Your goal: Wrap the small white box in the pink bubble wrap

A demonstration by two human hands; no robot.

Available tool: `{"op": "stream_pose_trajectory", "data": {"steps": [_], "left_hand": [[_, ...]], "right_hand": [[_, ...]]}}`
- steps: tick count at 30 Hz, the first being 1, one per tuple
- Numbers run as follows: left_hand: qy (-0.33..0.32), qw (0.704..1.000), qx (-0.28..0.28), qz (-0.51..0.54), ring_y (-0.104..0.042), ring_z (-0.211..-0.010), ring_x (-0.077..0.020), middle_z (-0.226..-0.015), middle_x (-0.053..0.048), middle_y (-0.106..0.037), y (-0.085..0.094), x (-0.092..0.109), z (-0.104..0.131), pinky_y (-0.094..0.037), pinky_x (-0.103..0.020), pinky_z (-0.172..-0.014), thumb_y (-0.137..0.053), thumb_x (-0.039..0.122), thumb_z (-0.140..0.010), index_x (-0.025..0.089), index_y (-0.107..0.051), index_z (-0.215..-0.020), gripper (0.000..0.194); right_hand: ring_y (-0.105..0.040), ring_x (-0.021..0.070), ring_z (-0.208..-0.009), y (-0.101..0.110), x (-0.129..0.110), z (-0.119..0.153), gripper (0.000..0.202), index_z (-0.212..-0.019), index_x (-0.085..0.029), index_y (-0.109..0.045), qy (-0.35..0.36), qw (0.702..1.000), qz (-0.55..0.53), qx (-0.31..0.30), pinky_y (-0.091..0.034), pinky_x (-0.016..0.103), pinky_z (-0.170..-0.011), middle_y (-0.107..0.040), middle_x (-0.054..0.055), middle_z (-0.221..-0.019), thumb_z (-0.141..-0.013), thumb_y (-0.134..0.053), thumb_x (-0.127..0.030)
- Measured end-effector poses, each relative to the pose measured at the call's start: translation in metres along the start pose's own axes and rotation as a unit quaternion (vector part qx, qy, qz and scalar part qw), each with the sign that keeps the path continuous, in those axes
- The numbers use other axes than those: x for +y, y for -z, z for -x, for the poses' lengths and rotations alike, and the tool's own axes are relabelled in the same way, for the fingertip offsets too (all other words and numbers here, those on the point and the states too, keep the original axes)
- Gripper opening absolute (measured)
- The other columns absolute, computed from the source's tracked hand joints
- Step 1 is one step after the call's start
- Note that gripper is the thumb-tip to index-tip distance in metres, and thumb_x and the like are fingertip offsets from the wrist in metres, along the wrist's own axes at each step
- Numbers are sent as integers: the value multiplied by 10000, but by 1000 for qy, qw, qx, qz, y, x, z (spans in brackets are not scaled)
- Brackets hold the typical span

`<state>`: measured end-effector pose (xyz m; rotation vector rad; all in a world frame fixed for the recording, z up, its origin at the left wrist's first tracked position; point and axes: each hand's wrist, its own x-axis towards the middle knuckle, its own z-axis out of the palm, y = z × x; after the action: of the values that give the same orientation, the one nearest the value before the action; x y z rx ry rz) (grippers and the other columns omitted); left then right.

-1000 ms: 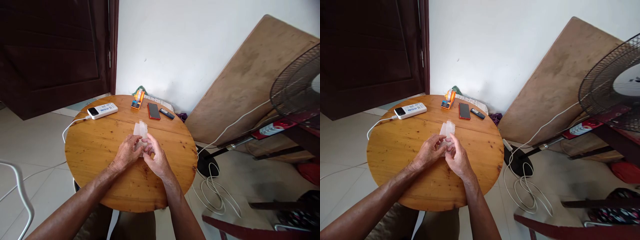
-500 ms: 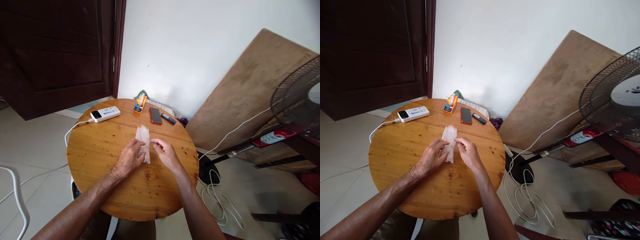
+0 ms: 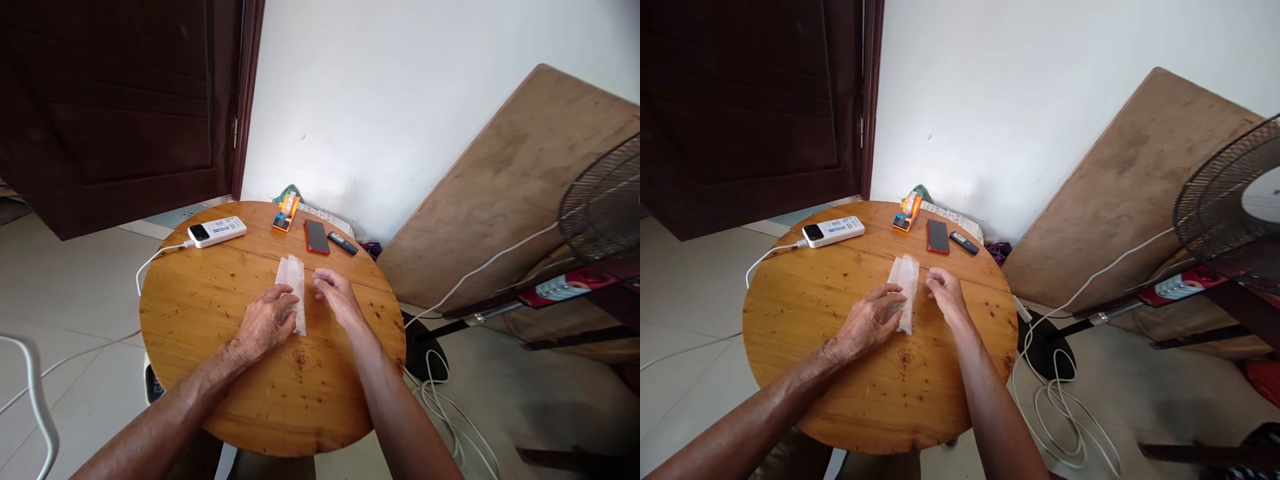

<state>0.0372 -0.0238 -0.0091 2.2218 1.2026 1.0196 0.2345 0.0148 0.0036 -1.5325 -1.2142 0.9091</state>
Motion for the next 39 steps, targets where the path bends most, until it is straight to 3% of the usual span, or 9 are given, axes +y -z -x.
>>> {"op": "stream_pose_trajectory", "data": {"steps": [3, 8, 14, 19, 25, 29, 31, 35, 39], "left_hand": [[1, 1000, 1, 2, -659, -1083, -233, -1266, -58, -645, 0, -1, 0, -563, -381, -927, -596, 136, -805, 239, -697, -1020, 259], [-14, 1000, 0, 2, -662, -1077, -233, -1260, -58, -646, 0, -2, 0, -561, -381, -928, -593, 140, -805, 245, -696, -1031, 269], [-21, 1000, -2, 11, -636, -1127, -224, -1303, -51, -626, 0, -1, 0, -543, -371, -969, -577, 118, -798, 257, -668, -1124, 366], [-16, 1000, -6, 11, -631, -1141, -249, -1305, -68, -628, 1, -1, 0, -541, -416, -981, -573, 121, -799, 241, -669, -1132, 366], [-1, 1000, -1, 9, -637, -1140, -250, -1297, -69, -636, -1, -2, 0, -552, -404, -964, -580, 141, -804, 231, -677, -1094, 318], [-4, 1000, 1, -1, -642, -1133, -243, -1290, -61, -636, -2, -2, 1, -558, -393, -951, -576, 146, -811, 243, -670, -1098, 317], [-12, 1000, 3, -2, -642, -1131, -243, -1289, -67, -633, -2, -3, 2, -557, -400, -954, -573, 147, -814, 243, -668, -1102, 318], [-21, 1000, 7, -2, -649, -1115, -239, -1277, -71, -636, -3, -3, 2, -554, -409, -963, -572, 150, -821, 247, -678, -1081, 297], [-18, 1000, 4, -4, -650, -1114, -247, -1268, -76, -640, -3, -4, 2, -549, -425, -971, -578, 144, -817, 238, -687, -1066, 288]], "right_hand": [[-654, 188, -681, -5, -3, -11, 260, -884, -181, -655, -37, 998, -13, -56, -484, 240, -459, -693, 57, -779, -671, -717, -317], [-543, 121, -459, -25, -10, -25, 239, -741, -168, -633, -66, 987, -27, -142, -403, 210, -371, -634, -2, -582, -607, -761, -318], [-441, 86, -393, -39, -8, -29, 272, -676, -180, -582, -56, 986, -45, -152, -327, 206, -354, -561, -48, -486, -587, -777, -348], [-489, 93, -453, -30, -6, -26, 311, -812, -179, -634, -25, 990, -56, -127, -328, 197, -366, -614, -34, -593, -645, -734, -421], [-673, 196, -867, -13, -3, -31, 530, -1164, -206, -593, 12, 996, -63, -55, -420, 205, -475, -718, 68, -1034, -676, -726, -363], [-637, 224, -1039, -13, 0, -34, 512, -1193, -229, -606, 61, 996, -15, -66, -499, 276, -666, -675, 83, -1216, -689, -678, -283], [-621, 212, -1032, -16, 1, -35, 561, -1243, -246, -584, 98, 992, 18, -75, -498, 313, -764, -633, 72, -1300, -686, -652, -245], [-601, 169, -849, -20, -1, -38, 560, -1266, -241, -566, 145, 984, 48, -88, -476, 328, -798, -675, 38, -1163, -708, -609, -227], [-589, 170, -831, -18, -5, -38, 391, -1106, -219, -645, 172, 981, 50, -74, -460, 319, -808, -671, 3, -938, -720, -587, -236]]}}
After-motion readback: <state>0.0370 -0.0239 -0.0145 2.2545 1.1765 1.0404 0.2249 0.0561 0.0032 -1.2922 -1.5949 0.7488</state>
